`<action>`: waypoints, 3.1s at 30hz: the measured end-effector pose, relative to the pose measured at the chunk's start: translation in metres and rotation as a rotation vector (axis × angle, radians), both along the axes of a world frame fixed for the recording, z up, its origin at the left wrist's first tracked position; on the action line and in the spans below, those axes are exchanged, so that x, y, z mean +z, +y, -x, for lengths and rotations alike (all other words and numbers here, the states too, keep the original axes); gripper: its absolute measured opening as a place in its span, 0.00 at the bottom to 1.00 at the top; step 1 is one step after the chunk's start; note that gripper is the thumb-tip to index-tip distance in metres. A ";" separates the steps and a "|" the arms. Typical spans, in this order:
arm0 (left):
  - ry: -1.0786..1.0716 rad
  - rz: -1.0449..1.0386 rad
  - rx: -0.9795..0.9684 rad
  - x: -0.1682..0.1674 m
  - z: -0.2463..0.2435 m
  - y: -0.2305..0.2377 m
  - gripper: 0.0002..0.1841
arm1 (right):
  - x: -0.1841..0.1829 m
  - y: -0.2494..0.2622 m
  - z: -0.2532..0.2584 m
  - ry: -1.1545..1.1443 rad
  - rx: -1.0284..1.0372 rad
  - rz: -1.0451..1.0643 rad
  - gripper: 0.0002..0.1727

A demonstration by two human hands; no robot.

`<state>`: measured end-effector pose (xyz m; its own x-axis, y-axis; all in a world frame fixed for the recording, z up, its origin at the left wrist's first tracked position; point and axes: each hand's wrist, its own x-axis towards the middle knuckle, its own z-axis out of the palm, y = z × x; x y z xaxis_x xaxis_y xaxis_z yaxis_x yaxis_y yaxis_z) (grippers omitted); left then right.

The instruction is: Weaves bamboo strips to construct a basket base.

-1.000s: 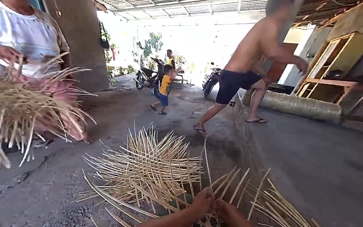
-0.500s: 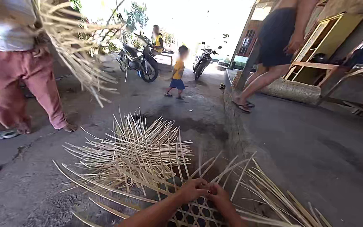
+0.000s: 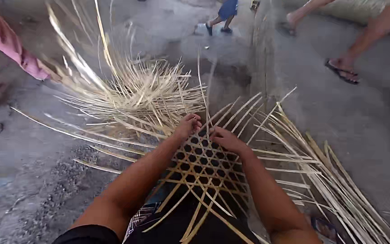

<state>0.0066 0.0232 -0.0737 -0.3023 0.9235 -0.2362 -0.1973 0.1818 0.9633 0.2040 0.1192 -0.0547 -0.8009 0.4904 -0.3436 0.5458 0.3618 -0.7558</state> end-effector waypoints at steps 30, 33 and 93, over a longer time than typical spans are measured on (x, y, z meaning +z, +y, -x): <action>0.771 0.075 -0.508 0.007 0.020 0.007 0.14 | -0.019 -0.026 0.021 0.293 -0.073 0.024 0.09; 0.417 -0.074 -0.482 -0.001 0.039 -0.008 0.09 | -0.024 -0.029 0.015 0.380 -0.142 0.064 0.09; 1.433 -0.021 -0.044 -0.033 -0.056 -0.079 0.29 | -0.027 -0.056 -0.082 0.653 -1.190 0.602 0.23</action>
